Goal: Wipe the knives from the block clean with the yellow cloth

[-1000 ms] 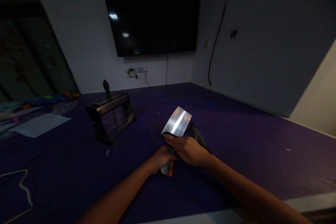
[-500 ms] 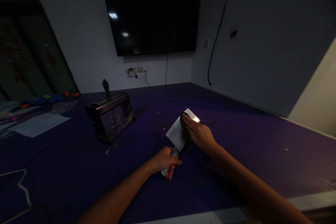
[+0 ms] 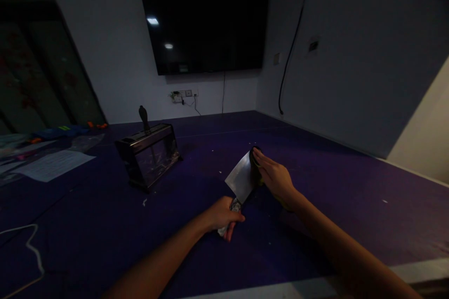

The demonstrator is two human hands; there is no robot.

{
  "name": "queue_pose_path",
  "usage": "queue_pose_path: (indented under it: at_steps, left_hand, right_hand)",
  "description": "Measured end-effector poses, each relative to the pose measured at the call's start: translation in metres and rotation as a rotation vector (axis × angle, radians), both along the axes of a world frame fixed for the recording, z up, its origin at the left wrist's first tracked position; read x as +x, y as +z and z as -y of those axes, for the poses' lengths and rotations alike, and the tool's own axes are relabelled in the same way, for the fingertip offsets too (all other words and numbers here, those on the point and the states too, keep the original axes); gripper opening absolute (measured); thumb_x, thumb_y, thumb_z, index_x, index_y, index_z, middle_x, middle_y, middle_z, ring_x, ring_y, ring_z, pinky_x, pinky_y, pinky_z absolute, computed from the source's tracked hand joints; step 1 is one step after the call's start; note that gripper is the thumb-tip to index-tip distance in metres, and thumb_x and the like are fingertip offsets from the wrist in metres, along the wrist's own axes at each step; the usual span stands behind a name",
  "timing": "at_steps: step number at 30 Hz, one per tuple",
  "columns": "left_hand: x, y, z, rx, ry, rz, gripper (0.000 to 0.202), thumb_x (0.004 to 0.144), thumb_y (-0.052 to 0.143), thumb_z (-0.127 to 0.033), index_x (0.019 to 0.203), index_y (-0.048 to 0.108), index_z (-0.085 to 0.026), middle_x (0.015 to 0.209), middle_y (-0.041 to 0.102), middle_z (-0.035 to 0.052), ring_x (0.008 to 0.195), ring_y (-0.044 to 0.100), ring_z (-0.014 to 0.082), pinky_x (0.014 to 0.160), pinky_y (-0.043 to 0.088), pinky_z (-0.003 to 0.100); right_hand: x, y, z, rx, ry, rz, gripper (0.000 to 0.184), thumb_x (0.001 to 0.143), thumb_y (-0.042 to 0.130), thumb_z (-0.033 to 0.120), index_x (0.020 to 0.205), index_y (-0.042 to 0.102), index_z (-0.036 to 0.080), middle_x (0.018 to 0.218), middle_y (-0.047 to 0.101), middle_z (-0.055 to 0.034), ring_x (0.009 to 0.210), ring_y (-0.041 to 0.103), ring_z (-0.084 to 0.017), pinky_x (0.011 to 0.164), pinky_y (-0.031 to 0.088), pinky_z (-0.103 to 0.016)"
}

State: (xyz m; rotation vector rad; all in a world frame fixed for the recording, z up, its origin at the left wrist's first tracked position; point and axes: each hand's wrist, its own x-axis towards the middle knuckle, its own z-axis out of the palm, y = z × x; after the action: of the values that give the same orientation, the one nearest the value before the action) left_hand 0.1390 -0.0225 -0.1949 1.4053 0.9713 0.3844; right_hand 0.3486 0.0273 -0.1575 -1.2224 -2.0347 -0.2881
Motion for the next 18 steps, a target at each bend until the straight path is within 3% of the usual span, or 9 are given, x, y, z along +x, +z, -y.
queue_pose_path:
  at_steps: [11, 18]
  left_hand:
    - [0.003, -0.004, -0.001, -0.003, 0.09, 0.035, 0.031, 0.061, 0.059, -0.033, 0.042, 0.043, -0.015, 0.031, 0.044, 0.0003, 0.03, 0.047, 0.0131, 0.031, 0.033, 0.02]
    - [0.002, -0.005, -0.002, 0.012, 0.092, 0.063, 0.026, 0.06, 0.056, -0.029, 0.041, 0.044, -0.015, 0.032, 0.046, 0.0016, 0.029, 0.047, 0.0137, 0.03, 0.033, 0.021]
  right_hand:
    - [-0.051, -0.004, 0.037, -0.081, 0.475, 0.253, 0.062, 0.072, 0.036, 0.004, 0.133, 0.04, 0.016, 0.137, 0.041, -0.0056, 0.116, 0.049, -0.016, 0.097, 0.042, -0.029]
    - [-0.055, -0.003, 0.041, -0.103, 0.54, 0.301, 0.058, 0.074, 0.036, 0.006, 0.131, 0.042, 0.013, 0.136, 0.041, -0.0075, 0.115, 0.05, -0.017, 0.097, 0.041, -0.03]
